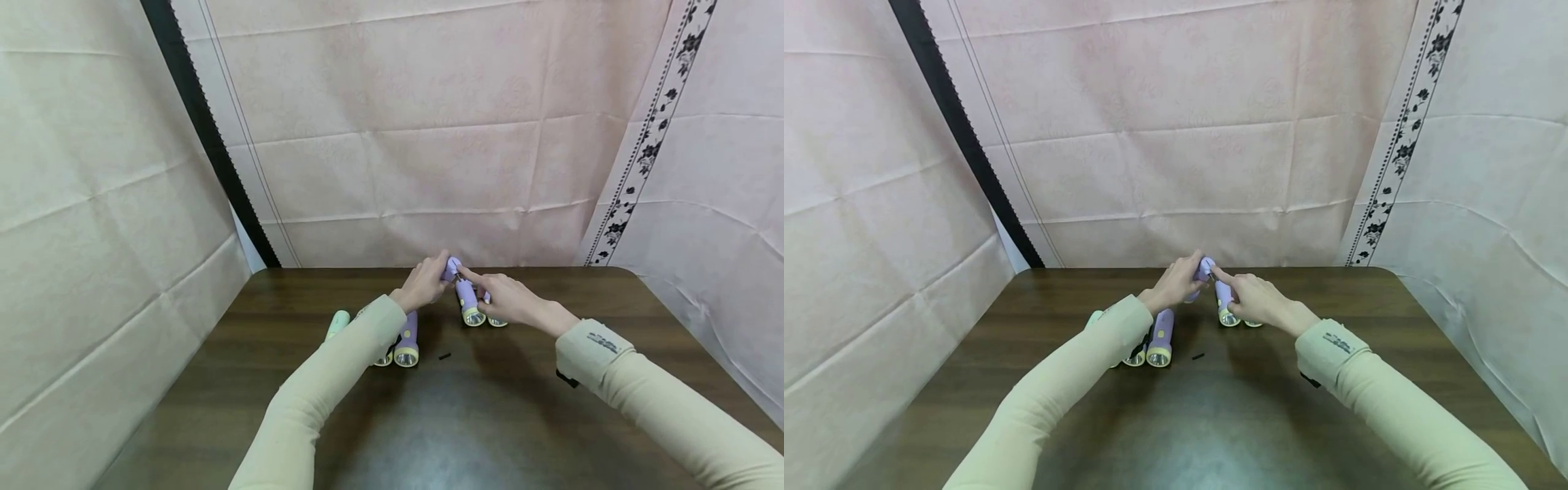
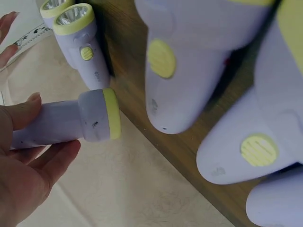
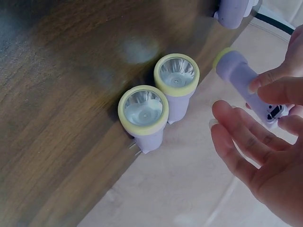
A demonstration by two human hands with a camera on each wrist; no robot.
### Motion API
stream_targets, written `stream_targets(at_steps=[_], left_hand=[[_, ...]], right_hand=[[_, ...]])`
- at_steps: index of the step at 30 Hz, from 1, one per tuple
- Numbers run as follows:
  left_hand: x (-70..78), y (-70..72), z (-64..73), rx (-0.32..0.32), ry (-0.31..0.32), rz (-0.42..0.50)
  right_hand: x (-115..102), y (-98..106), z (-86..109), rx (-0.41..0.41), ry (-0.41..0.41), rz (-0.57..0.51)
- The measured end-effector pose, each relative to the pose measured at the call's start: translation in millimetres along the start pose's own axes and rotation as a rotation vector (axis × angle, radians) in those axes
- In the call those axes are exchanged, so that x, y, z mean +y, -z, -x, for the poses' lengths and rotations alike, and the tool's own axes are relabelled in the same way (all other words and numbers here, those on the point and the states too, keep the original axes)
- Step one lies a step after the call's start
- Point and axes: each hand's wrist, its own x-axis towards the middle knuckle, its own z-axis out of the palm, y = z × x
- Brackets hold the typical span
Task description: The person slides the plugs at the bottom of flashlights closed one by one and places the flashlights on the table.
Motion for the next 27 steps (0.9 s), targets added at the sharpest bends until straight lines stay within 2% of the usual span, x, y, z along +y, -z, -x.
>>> stream_targets(at_steps=[9,16,27], left_hand=[[6.4,-6.1,-2.6,-0.01,0.031,0.016],[14.5,-2.2,-2.4,-0.01,0.061,0.097],[17.3,-2.3,-4.3,-0.006,0.064,0.093]], right_hand=[[3.8,-0.9,2.5,-0.002,-0.007,-0.009],[4.0,2.8,0.3,0.016,-0.006,-0.009],[1.2,9.4,-4.5,0.006,-0.025,-0.027]])
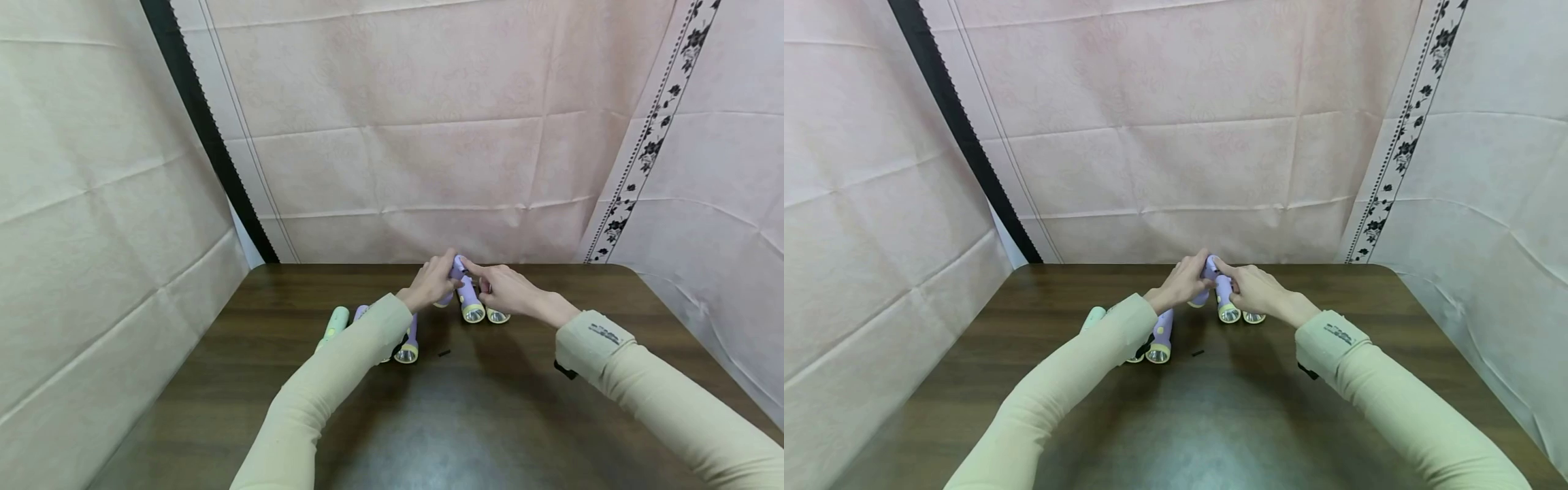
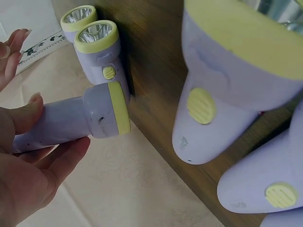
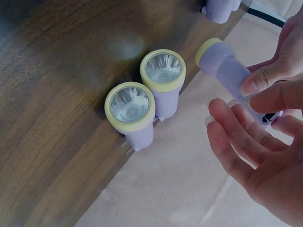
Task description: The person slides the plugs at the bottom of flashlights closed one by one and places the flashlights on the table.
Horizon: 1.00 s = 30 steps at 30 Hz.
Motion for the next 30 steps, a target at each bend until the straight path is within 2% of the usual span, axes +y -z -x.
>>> stream_targets(at_steps=[10,16,20,23,30], left_hand=[[6.0,4.0,2.8,-0.02,0.036,-0.04],[9.1,7.5,3.7,-0.034,0.064,-0.035],[15.1,13.6,3.1,-0.071,0.115,-0.007],[19.6,17.4,3.4,-0.105,0.166,-0.02],[18.0,15.1,10.4,-0.166,0.289,-0.166]], right_hand=[[3.8,-0.9,-1.1,0.005,0.012,-0.046],[3.8,-4.5,-0.3,0.053,0.044,-0.08],[0.4,-4.1,0.3,0.1,0.061,-0.099],[-3.2,-1.6,0.0,0.122,0.062,-0.106],[-8.4,2.3,-2.9,0.115,0.051,-0.065]])
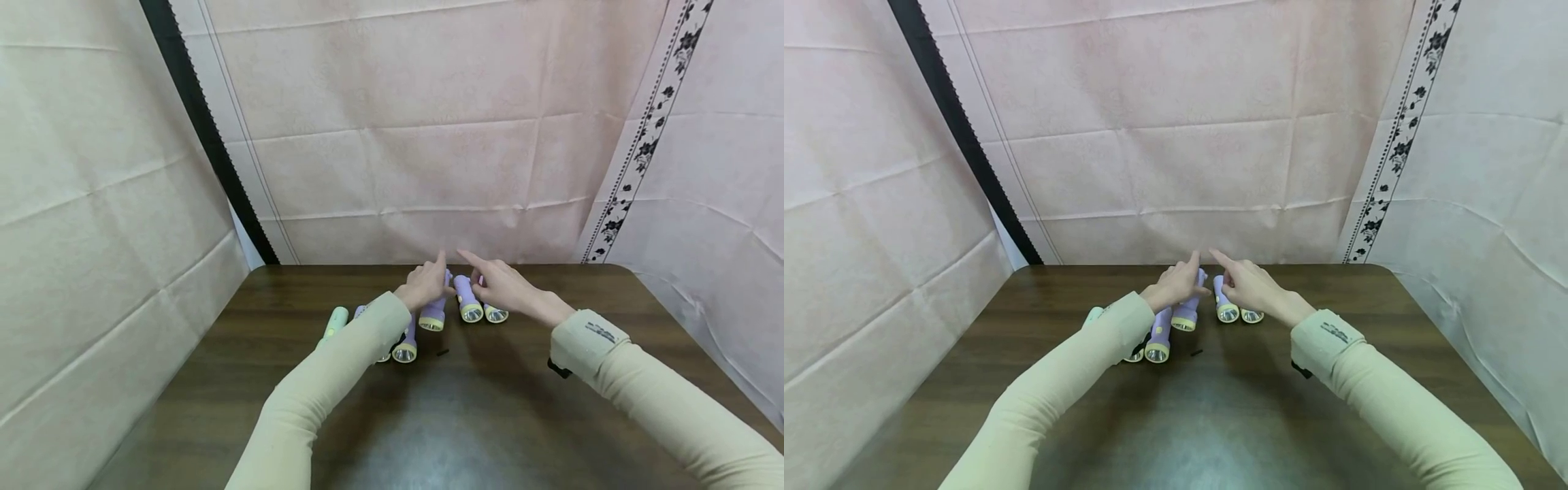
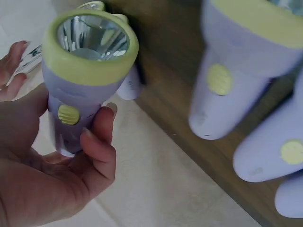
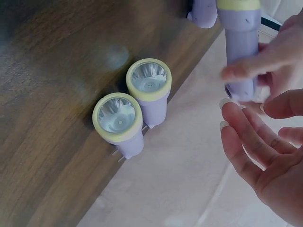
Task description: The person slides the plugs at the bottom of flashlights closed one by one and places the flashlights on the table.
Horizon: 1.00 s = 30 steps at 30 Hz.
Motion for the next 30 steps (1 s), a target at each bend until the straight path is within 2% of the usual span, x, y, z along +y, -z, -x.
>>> stream_targets(at_steps=[4,8,12,20,26,30], left_hand=[[-6.5,-11.1,0.9,-0.069,0.032,-0.071],[-9.2,-22.9,-0.2,-0.142,0.036,-0.135],[-7.5,-34.0,-0.8,-0.179,0.044,-0.212],[-1.1,-50.6,1.1,-0.185,0.044,-0.293],[1.7,-55.1,0.0,-0.233,0.065,-0.336],[1.1,-56.4,-3.0,-0.233,0.069,-0.35]], right_hand=[[0.8,-1.8,-0.6,-0.012,-0.011,0.02],[1.1,-2.8,-0.3,-0.032,-0.031,0.03],[0.6,-3.6,-0.9,-0.042,-0.033,0.036],[2.3,-5.1,-1.8,-0.031,-0.012,0.045],[4.1,-3.2,0.3,-0.05,-0.036,0.032],[6.0,-1.2,1.9,-0.053,-0.048,0.024]])
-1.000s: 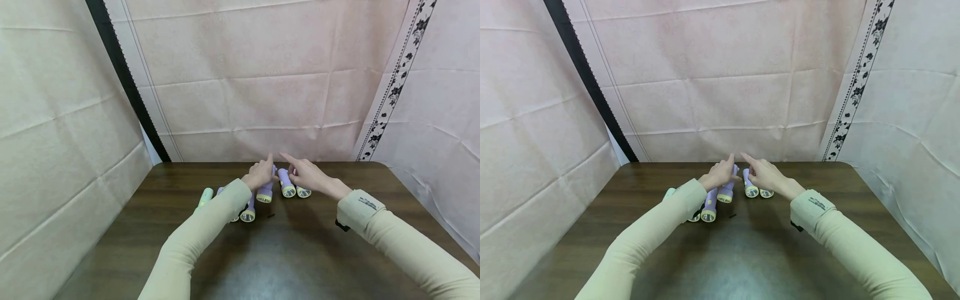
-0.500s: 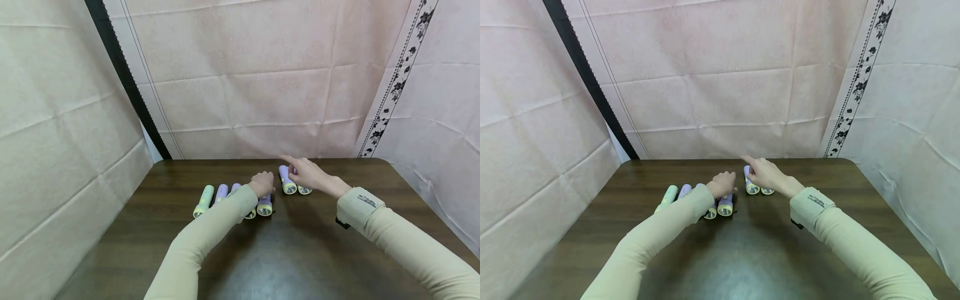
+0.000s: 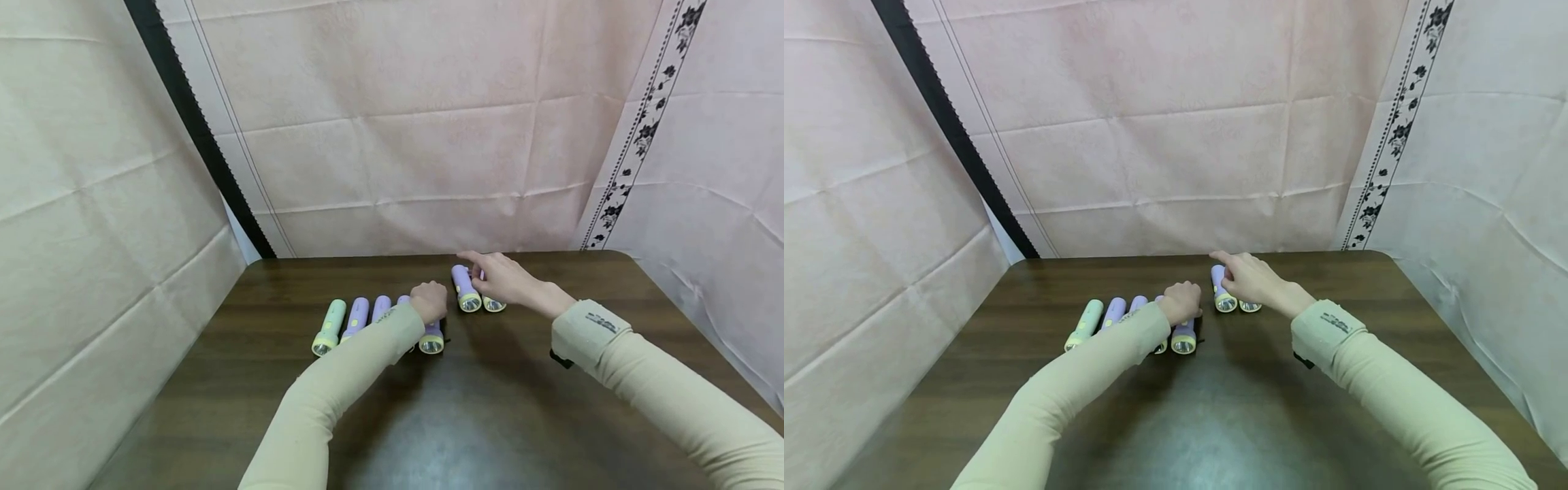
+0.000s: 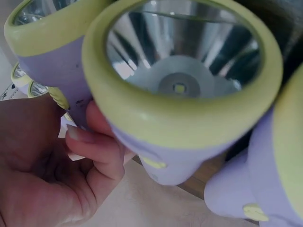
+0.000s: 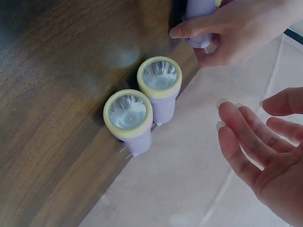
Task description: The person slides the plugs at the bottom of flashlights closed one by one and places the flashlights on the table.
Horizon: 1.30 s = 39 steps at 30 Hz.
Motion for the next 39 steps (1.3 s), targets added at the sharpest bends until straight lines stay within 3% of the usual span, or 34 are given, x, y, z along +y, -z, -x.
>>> stream_targets(at_steps=[14,22,27,32,39], left_hand=[[-4.4,0.6,2.6,0.019,-0.007,-0.001],[-8.0,16.9,2.4,0.061,-0.019,0.029],[-7.7,32.0,-11.5,0.096,-0.053,0.023],[1.6,39.6,-30.9,0.086,-0.095,0.096],[26.5,34.5,-54.6,0.074,-0.005,0.246]], right_hand=[[2.8,2.9,3.5,-0.02,-0.025,-0.003],[1.6,7.0,4.7,-0.003,-0.027,0.002],[5.2,8.6,5.8,0.014,-0.015,0.025],[9.8,10.9,7.9,0.017,-0.014,0.048],[16.2,13.4,11.3,0.002,-0.047,0.047]])
